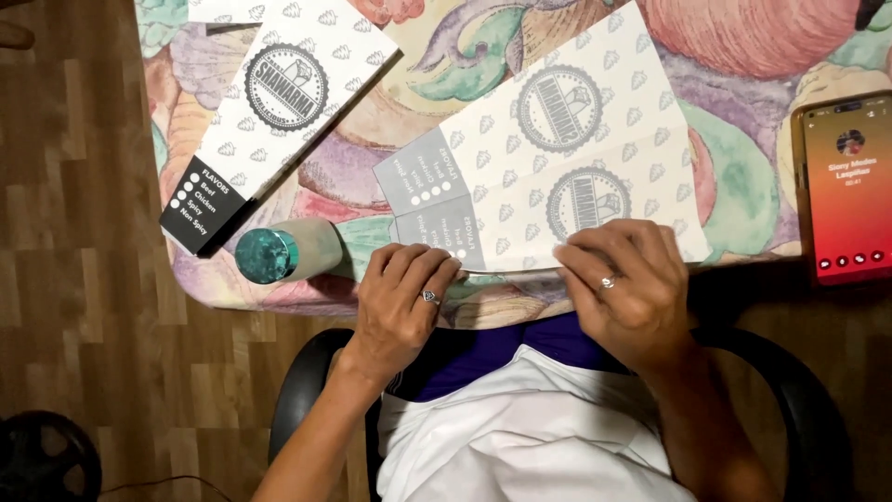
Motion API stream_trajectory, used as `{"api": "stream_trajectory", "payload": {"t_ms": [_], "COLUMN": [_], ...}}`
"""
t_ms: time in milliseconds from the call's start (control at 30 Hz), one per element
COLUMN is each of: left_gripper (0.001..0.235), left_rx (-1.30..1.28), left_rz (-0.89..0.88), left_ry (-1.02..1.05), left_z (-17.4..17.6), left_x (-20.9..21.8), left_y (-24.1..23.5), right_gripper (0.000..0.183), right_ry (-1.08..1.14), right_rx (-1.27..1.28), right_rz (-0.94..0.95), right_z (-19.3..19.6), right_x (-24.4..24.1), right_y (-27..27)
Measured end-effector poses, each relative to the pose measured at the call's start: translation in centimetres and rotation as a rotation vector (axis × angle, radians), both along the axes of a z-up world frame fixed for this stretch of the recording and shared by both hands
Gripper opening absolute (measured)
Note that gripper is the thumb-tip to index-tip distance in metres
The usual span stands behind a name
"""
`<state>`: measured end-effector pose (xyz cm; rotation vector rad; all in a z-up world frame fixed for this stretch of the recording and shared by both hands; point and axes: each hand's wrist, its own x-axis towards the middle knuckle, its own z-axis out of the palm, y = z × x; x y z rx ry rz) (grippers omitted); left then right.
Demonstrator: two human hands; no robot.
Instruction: Manually assembling paper food packaging by folding, applying glue, and attaching labels.
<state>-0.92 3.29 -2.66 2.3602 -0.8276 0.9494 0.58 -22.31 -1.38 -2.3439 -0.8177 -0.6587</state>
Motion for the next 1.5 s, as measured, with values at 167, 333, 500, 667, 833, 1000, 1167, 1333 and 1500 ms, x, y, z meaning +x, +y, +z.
{"api": "stream_trajectory", "payload": {"t_ms": [167,333,500,667,833,1000,1167,1333,1500], "left_gripper": [0.010,0.010,0.008,0.006,0.004,0.004,0.015,0.019,0.017], "left_rx": [0.015,0.016,-0.023,-0.058,-0.134,-0.153,-0.197,-0.286,-0.220], "left_rz": [0.018,0.022,0.008,0.009,0.030,0.029,0.000,-0.009,0.007], "left_ry": [-0.018,-0.022,0.025,0.065,0.112,0.122,0.206,0.224,0.156], "left_z": [0.2,0.7,1.0,0.7,0.9,0.4,1.4,1.3,0.9], "left_x": [0.2,0.0,-0.5,-0.6,-0.7,-0.9,-1.0,-1.3,-1.2], "left_y": [-0.2,-0.2,1.4,2.9,2.3,2.7,2.8,2.8,2.7], "right_gripper": [0.003,0.006,0.008,0.008,0.007,0.005,0.009,0.005,0.005], "right_ry": [-0.071,-0.030,-0.003,0.021,-0.012,-0.027,-0.024,-0.030,-0.039], "right_rx": [-0.016,0.019,0.031,0.053,0.011,0.008,0.016,0.055,0.064], "right_rz": [0.052,0.090,0.109,0.113,0.124,0.140,0.117,0.119,0.102], "right_z": [0.1,-0.1,0.4,0.4,0.4,-0.1,-0.5,-0.7,-1.1], "right_x": [0.1,0.0,0.1,0.4,0.4,0.5,0.4,0.5,0.2], "right_y": [2.7,3.9,3.9,4.0,4.8,5.0,5.3,5.3,5.4]}}
